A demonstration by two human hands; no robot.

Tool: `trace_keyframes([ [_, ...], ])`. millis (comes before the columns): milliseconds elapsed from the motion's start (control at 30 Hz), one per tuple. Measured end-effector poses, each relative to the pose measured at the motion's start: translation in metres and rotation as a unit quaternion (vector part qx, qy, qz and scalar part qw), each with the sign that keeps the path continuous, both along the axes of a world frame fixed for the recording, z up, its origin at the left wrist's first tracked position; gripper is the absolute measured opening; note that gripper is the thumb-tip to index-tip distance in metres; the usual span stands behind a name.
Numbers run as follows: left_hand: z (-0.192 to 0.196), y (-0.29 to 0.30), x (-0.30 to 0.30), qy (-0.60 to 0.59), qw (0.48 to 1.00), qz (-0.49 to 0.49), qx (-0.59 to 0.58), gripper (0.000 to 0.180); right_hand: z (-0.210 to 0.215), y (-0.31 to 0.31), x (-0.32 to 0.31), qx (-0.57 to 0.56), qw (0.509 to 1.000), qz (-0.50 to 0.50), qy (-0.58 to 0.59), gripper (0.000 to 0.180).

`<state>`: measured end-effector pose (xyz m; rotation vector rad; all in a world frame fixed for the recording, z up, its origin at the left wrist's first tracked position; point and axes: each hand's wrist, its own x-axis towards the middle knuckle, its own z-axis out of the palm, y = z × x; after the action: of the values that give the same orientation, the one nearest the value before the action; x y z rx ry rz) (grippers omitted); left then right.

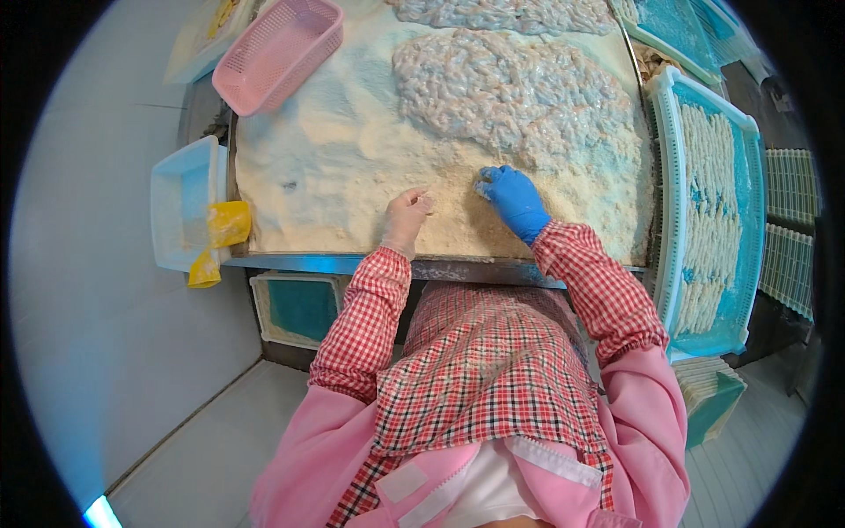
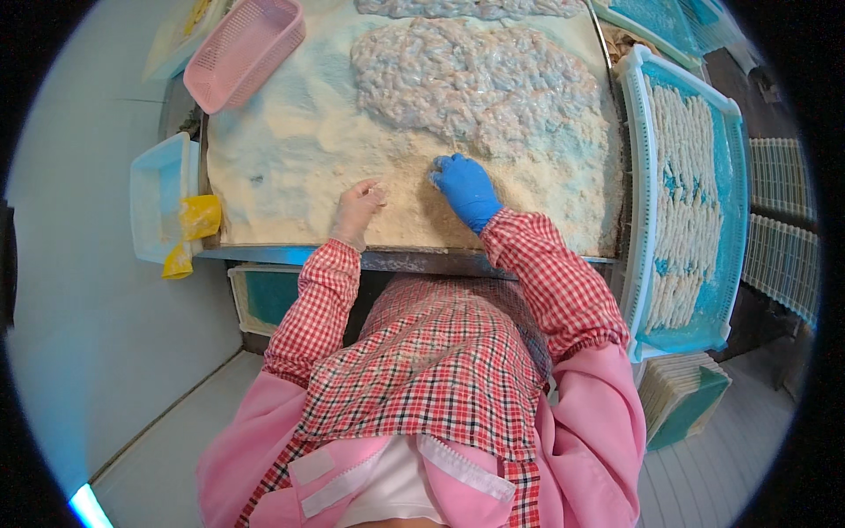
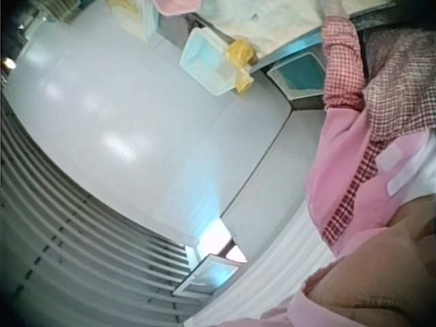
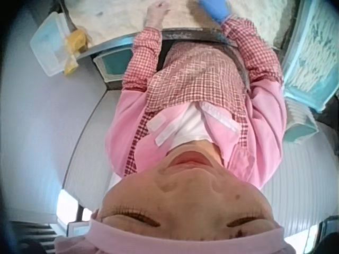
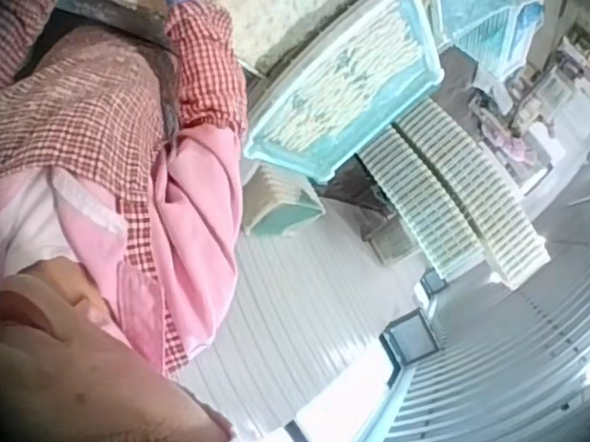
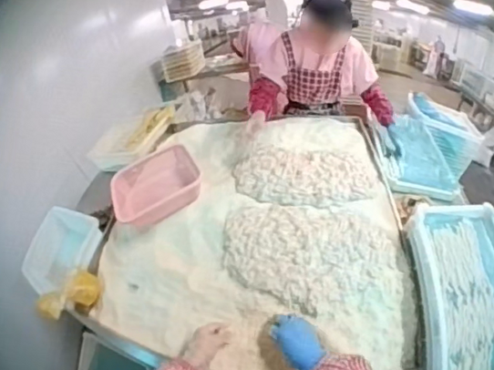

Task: The person stands at a large metal table and repeatedly takes small portions of a dough mixture, rolls them into thin strips by hand, and places them into a blue plastic tray. The process is continuous and repetitive, filling the tray with the formed strips.

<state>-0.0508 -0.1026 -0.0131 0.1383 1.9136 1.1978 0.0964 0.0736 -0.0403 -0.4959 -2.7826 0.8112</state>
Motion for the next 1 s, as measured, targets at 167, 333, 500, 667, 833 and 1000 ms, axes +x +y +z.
trace_keyframes([
  [167, 0.004, -0.004, 0.003, -0.002, 1.000, 0.000, 0.017, 0.036, 0.026, 0.023, 0.008, -0.157, 0.986, -0.047, -0.035, 0.018],
  [333, 0.037, 0.024, 0.046, 0.008, 0.986, 0.019, 0.165, 0.027, 0.030, 0.016, 0.035, -0.793, 0.575, -0.163, 0.120, 0.024],
  [500, 0.039, 0.049, 0.080, 0.385, 0.908, -0.133, 0.093, 0.024, 0.009, -0.022, 0.030, -0.881, 0.345, -0.155, 0.286, 0.026],
  [667, 0.038, 0.061, 0.078, 0.519, 0.833, -0.184, 0.043, 0.039, 0.022, -0.050, 0.019, -0.853, 0.421, -0.241, 0.190, 0.037],
  [833, 0.031, 0.086, 0.111, 0.446, 0.833, -0.252, 0.208, 0.047, 0.041, -0.089, -0.005, -0.763, 0.011, 0.002, 0.647, 0.052],
  [1000, 0.035, 0.100, 0.097, 0.341, 0.902, -0.164, 0.209, 0.046, 0.005, -0.070, 0.006, -0.768, 0.270, -0.013, 0.581, 0.055],
])
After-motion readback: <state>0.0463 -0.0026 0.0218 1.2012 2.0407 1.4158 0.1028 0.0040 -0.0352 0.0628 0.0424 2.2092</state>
